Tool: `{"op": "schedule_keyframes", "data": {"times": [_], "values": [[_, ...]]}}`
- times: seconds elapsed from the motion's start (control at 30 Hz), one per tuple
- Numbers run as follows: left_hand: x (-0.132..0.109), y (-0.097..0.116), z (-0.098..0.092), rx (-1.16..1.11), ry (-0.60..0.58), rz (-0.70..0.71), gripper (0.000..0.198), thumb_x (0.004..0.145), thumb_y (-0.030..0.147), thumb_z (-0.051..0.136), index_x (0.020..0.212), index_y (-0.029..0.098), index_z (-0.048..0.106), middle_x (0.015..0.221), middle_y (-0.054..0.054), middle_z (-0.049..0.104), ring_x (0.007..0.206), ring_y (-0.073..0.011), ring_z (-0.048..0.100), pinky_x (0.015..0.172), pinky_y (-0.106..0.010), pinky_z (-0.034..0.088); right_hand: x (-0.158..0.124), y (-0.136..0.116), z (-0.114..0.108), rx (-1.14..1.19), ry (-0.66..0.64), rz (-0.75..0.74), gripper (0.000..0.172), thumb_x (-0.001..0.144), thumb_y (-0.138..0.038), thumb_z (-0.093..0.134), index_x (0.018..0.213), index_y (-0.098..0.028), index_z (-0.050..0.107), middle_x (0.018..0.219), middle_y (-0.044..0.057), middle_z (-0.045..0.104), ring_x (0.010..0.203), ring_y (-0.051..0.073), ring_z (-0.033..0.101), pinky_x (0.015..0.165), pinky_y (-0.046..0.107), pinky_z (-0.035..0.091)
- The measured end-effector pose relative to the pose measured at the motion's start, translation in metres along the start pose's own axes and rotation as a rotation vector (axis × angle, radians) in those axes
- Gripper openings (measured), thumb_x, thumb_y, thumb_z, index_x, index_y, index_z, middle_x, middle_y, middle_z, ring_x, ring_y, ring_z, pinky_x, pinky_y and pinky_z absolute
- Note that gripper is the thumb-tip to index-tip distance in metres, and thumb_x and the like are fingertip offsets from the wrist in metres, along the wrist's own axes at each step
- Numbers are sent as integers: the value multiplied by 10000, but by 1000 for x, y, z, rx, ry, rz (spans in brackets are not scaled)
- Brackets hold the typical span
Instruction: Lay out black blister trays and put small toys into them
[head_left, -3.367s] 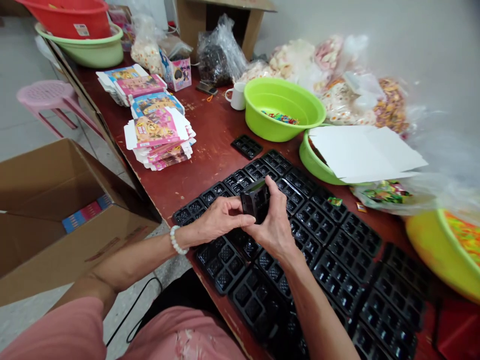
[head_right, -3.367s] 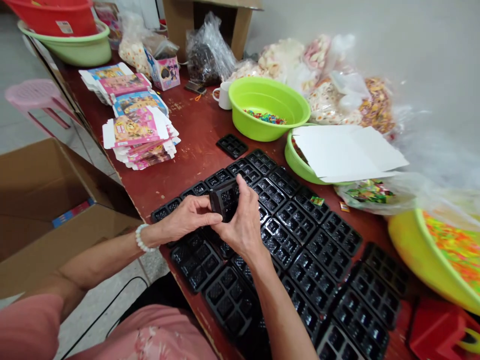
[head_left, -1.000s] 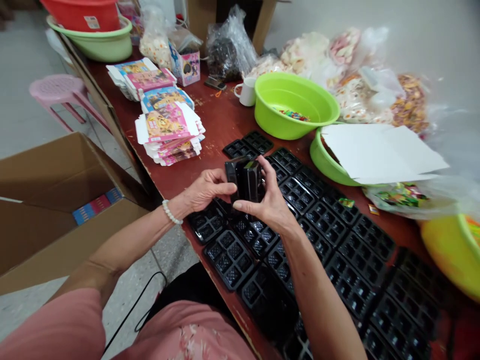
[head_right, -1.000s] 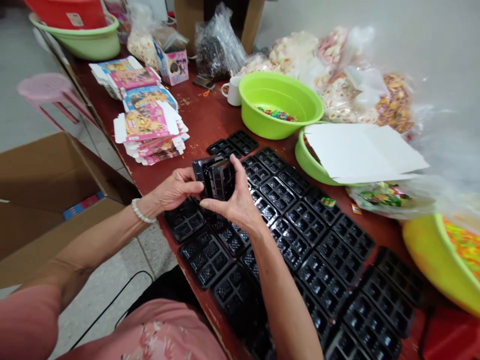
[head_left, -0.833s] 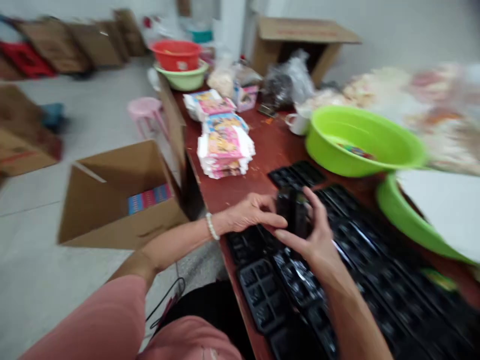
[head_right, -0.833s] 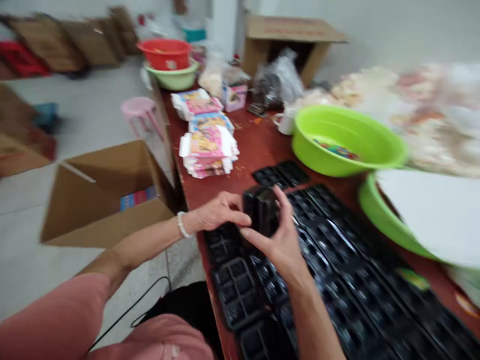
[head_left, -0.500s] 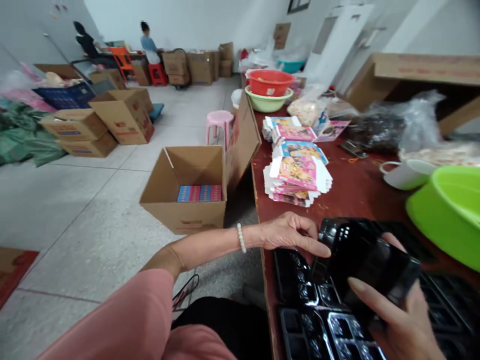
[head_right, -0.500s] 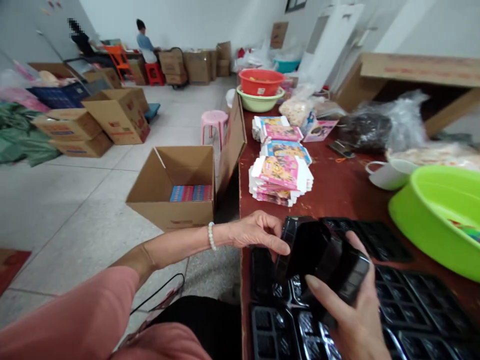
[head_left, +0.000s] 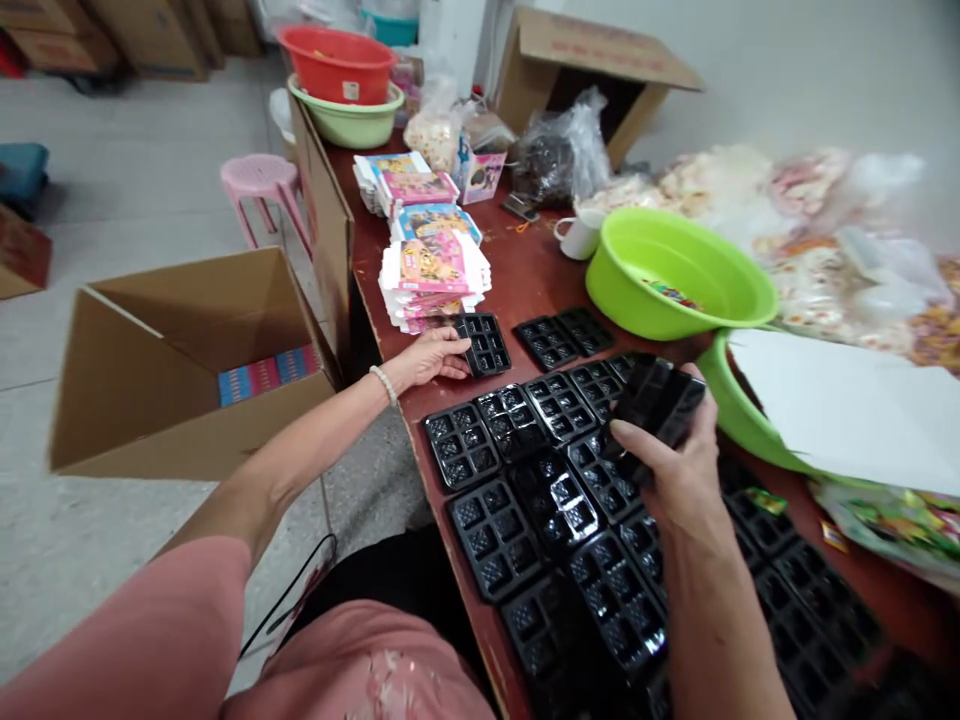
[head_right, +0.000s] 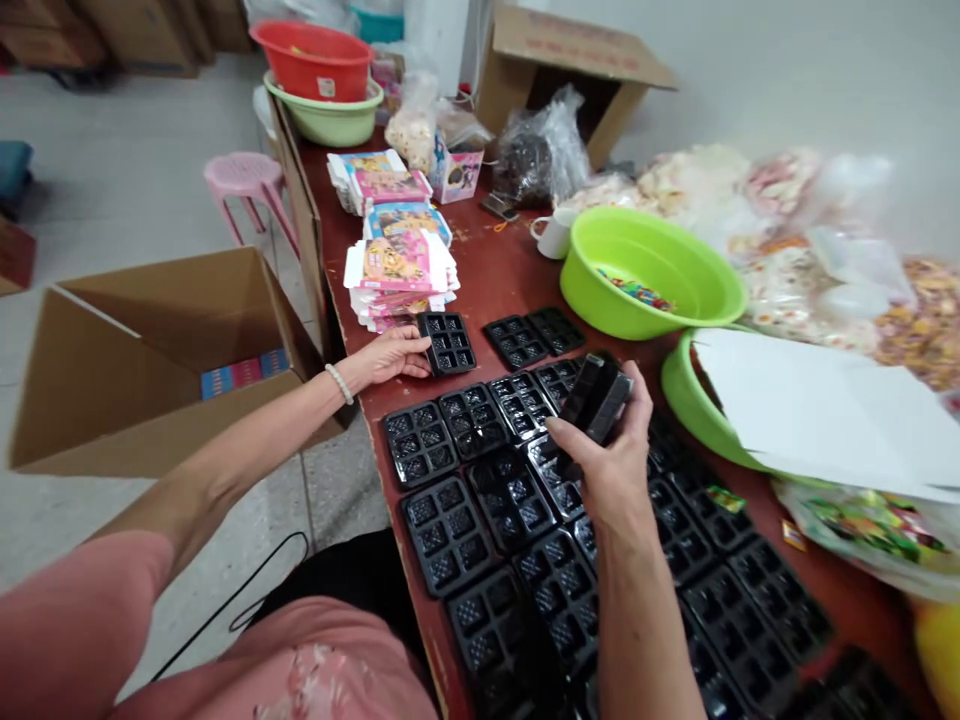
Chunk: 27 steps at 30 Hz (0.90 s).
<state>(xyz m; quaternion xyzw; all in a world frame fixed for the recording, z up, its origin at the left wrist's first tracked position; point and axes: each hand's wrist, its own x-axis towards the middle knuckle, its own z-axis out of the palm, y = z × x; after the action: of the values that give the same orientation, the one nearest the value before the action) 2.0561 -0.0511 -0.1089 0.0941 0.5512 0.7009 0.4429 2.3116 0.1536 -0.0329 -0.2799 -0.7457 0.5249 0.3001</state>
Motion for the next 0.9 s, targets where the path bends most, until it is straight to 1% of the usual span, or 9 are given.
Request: {"op": "schedule_keyframes", "data": {"times": [0.1, 0.17, 0.3, 0.47, 0.5, 0.57, 0.63, 0.73, 0.9], "values": [[16, -2, 16, 57, -24, -55, 217, 955, 213, 713, 868, 184, 517, 795, -43, 729, 667, -184, 751, 722, -352, 613, -7, 5, -8, 8, 4, 64, 1218, 546, -468, 962, 1602, -359, 365, 1317, 67, 619, 1119, 330, 652, 1084, 656, 485], [21, -4, 22, 127, -8, -88, 179, 958, 198, 696, 866, 175, 545, 782, -61, 728, 634, -191, 741, 658, -321, 588, -10, 5, -8, -7, 0, 73, 1226, 552, -481, 962, 1607, -364, 350, 1340, 73, 607, 1126, 339, 652, 1074, 639, 503], [5, -5, 29, 275, 38, -68, 154, 891, 170, 763, 836, 158, 620, 631, -20, 661, 471, -108, 608, 516, -221, 445, -13, 1, 11, -118, -85, 28, 1250, 577, -508, 946, 1628, -325, 295, 1423, 108, 565, 1225, 358, 623, 1119, 627, 477], [-57, -2, 52, 312, -366, 197, 287, 811, 365, 841, 952, 158, 700, 846, -45, 721, 726, -138, 660, 674, -256, 503, -18, -5, 63, -203, -296, -154, 1161, 670, -541, 891, 1632, -326, 279, 1607, 118, 406, 1462, 371, 438, 1224, 613, 369], [-68, -2, 57, 313, -355, 268, 301, 799, 390, 841, 906, 155, 688, 841, -32, 702, 731, -127, 629, 681, -255, 486, -19, -6, 71, -204, -330, -171, 1149, 682, -548, 884, 1633, -325, 278, 1617, 121, 392, 1472, 372, 425, 1226, 613, 365], [-83, -4, 62, 343, -213, 369, 322, 780, 407, 838, 773, 155, 638, 751, 4, 632, 682, -103, 542, 640, -243, 422, -20, -9, 84, -234, -358, -192, 1153, 686, -567, 878, 1635, -306, 277, 1617, 137, 376, 1477, 381, 413, 1229, 624, 352], [-90, -5, 62, 330, -99, 381, 353, 783, 426, 819, 717, 166, 588, 684, 22, 576, 641, -99, 508, 602, -243, 383, -19, -11, 91, -286, -338, -219, 1190, 664, -596, 885, 1637, -275, 279, 1601, 161, 373, 1479, 398, 400, 1229, 645, 334], [-94, -8, 55, 215, -94, 323, 357, 799, 478, 788, 767, 171, 608, 687, 15, 592, 630, -110, 542, 594, -249, 394, -14, -14, 98, -323, -336, -254, 1245, 625, -623, 898, 1640, -246, 283, 1577, 183, 384, 1482, 416, 388, 1227, 667, 317], [-97, -6, 43, 304, -55, 431, 356, 800, 447, 818, 686, 149, 661, 632, 32, 550, 612, -80, 460, 572, -230, 329, -12, -21, 107, -265, -429, -238, 1215, 618, -563, 924, 1625, -272, 310, 1572, 157, 426, 1471, 389, 424, 1233, 650, 327]]}}
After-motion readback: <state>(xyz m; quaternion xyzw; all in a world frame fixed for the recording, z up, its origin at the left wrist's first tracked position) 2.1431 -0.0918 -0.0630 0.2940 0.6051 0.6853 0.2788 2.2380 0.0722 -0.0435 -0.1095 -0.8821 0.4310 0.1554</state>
